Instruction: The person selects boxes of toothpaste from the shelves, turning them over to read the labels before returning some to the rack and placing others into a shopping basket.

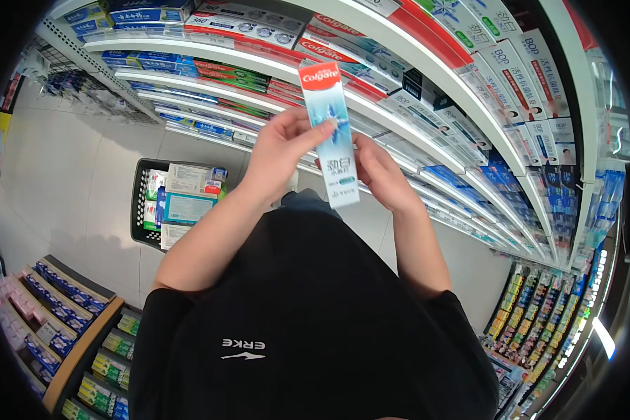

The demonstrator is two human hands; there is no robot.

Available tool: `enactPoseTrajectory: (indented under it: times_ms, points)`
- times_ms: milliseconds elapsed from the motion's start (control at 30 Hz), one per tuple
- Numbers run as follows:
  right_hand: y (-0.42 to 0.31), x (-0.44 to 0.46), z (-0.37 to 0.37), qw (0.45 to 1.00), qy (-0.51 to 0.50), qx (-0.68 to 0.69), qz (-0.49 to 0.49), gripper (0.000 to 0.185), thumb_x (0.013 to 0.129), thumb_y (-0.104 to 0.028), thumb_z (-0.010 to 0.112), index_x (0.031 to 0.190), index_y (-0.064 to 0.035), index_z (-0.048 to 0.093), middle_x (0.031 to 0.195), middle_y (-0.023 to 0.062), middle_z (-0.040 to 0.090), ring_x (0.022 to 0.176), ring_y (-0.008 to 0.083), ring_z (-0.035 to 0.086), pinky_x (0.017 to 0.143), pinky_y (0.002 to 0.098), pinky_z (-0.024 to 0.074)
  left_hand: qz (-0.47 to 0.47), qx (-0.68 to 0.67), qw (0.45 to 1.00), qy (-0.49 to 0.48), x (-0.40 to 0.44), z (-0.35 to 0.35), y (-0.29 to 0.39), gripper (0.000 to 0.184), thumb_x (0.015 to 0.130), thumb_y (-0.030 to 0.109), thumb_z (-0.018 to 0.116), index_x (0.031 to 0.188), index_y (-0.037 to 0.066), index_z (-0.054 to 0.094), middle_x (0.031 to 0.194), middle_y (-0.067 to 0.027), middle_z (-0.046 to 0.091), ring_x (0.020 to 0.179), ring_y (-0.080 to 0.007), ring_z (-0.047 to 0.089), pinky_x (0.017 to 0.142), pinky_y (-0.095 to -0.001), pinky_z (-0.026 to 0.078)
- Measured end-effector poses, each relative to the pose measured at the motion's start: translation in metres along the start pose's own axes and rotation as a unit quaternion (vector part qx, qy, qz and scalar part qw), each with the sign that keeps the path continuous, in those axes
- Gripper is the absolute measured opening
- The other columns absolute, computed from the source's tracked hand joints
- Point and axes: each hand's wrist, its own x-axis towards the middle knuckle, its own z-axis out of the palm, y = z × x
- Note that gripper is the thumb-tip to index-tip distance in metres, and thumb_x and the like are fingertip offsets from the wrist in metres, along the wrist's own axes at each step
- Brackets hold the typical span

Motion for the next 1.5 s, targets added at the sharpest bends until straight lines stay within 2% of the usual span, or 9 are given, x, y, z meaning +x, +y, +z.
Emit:
enactPoseTrajectory:
  times_ms: [133, 333, 433, 533, 667, 867, 967, 1167, 1500]
  points:
    - [-0.004, -0.003, 0.007, 1.000, -0.006, -0.013, -0.024, 0.032, 0.095, -0.013, 0.070, 0.122, -0.0057, 0.053, 0.118, 0.0100, 0.065, 0.107, 0.0143, 0.061, 0.089, 0.0313, 0.0494, 0.019, -0.048, 0.997, 0.052, 0.005, -0.009, -0.002, 0.035, 0.092, 0.015, 0.077, 0.120, -0.001, 0.063, 0.102, -0.0066, 0.073, 0.096, -0.0099, 0.067, 0.091, -0.0267, 0.050]
    - [0.001, -0.014, 0.012, 0.975, -0.004, 0.220, 0.028, 0.058, 0.103, -0.033, 0.058, 0.144, 0.0042, 0.043, 0.116, 0.0138, 0.066, 0.103, 0.0203, 0.067, 0.089, 0.0318, 0.0539, 0.022, -0.039, 0.999, 0.018, 0.002, -0.015, -0.014, 0.041, 0.103, 0.029, 0.062, 0.134, 0.004, 0.052, 0.125, -0.0112, 0.066, 0.111, -0.0133, 0.063, 0.091, -0.0305, 0.050]
    - [0.021, -0.005, -0.005, 0.930, -0.238, 0.281, 0.007, 0.066, 0.106, -0.043, 0.044, 0.150, 0.0060, 0.037, 0.126, 0.0202, 0.064, 0.110, 0.0258, 0.068, 0.093, 0.0367, 0.0556, -0.024, -0.155, 0.978, -0.137, -0.003, -0.018, -0.013, 0.058, 0.103, 0.043, 0.057, 0.143, 0.003, 0.045, 0.138, -0.0124, 0.058, 0.129, -0.0213, 0.054, 0.109, -0.0454, 0.042]
    - [0.021, -0.005, -0.001, 0.951, -0.233, 0.197, 0.040, 0.072, 0.107, -0.052, 0.035, 0.149, 0.0073, 0.037, 0.135, 0.0237, 0.059, 0.117, 0.0288, 0.065, 0.100, 0.0404, 0.0532, -0.015, -0.171, 0.970, -0.172, -0.006, -0.026, -0.017, 0.050, 0.104, 0.037, 0.057, 0.140, 0.003, 0.047, 0.134, -0.0126, 0.060, 0.128, -0.0226, 0.055, 0.109, -0.0466, 0.043]
    - [0.022, -0.013, 0.011, 0.988, 0.014, 0.154, 0.028, 0.090, 0.102, -0.068, 0.027, 0.149, 0.0080, 0.036, 0.138, 0.0224, 0.057, 0.120, 0.0270, 0.063, 0.107, 0.0419, 0.0479, 0.002, -0.108, 0.994, 0.023, -0.009, -0.014, -0.012, 0.034, 0.102, 0.025, 0.064, 0.126, 0.002, 0.057, 0.119, -0.0092, 0.066, 0.108, -0.0158, 0.064, 0.091, -0.0360, 0.053]
    - [-0.003, -0.018, 0.011, 0.991, -0.043, -0.122, -0.041, 0.076, 0.101, -0.051, 0.055, 0.148, 0.0076, 0.039, 0.136, 0.0198, 0.057, 0.122, 0.0251, 0.061, 0.108, 0.0425, 0.0475, -0.006, -0.042, 0.994, 0.101, -0.010, -0.011, -0.012, 0.036, 0.098, 0.026, 0.070, 0.122, 0.002, 0.058, 0.113, -0.0071, 0.067, 0.103, -0.0133, 0.065, 0.089, -0.0321, 0.054]
    - [0.014, -0.015, -0.004, 0.997, -0.060, 0.044, 0.012, 0.068, 0.101, -0.034, 0.060, 0.149, 0.0066, 0.036, 0.138, 0.0207, 0.056, 0.124, 0.0263, 0.061, 0.107, 0.0442, 0.0485, -0.023, -0.008, 0.997, 0.073, -0.015, -0.009, -0.003, 0.044, 0.098, 0.023, 0.069, 0.133, 0.002, 0.051, 0.117, -0.0087, 0.065, 0.109, -0.0144, 0.063, 0.093, -0.0333, 0.052]
    - [0.008, -0.019, 0.029, 0.976, -0.068, 0.204, -0.030, 0.051, 0.107, -0.021, 0.050, 0.149, 0.0027, 0.034, 0.134, 0.0176, 0.060, 0.130, 0.0286, 0.058, 0.103, 0.0402, 0.0488, -0.011, -0.023, 0.995, -0.096, -0.019, -0.013, -0.010, 0.064, 0.104, 0.017, 0.058, 0.158, 0.006, 0.025, 0.132, -0.0106, 0.059, 0.121, -0.0156, 0.058, 0.105, -0.0359, 0.045]
    - [-0.002, -0.016, 0.013, 0.993, 0.000, -0.111, -0.043, 0.029, 0.105, -0.021, 0.057, 0.121, 0.0025, 0.064, 0.103, 0.0099, 0.072, 0.102, 0.0163, 0.067, 0.094, 0.0317, 0.0521, -0.094, -0.170, 0.972, -0.135, -0.010, -0.047, -0.020, 0.056, 0.110, 0.045, 0.034, 0.145, 0.002, 0.045, 0.121, -0.0153, 0.063, 0.098, -0.0250, 0.070, 0.085, -0.0353, 0.059]
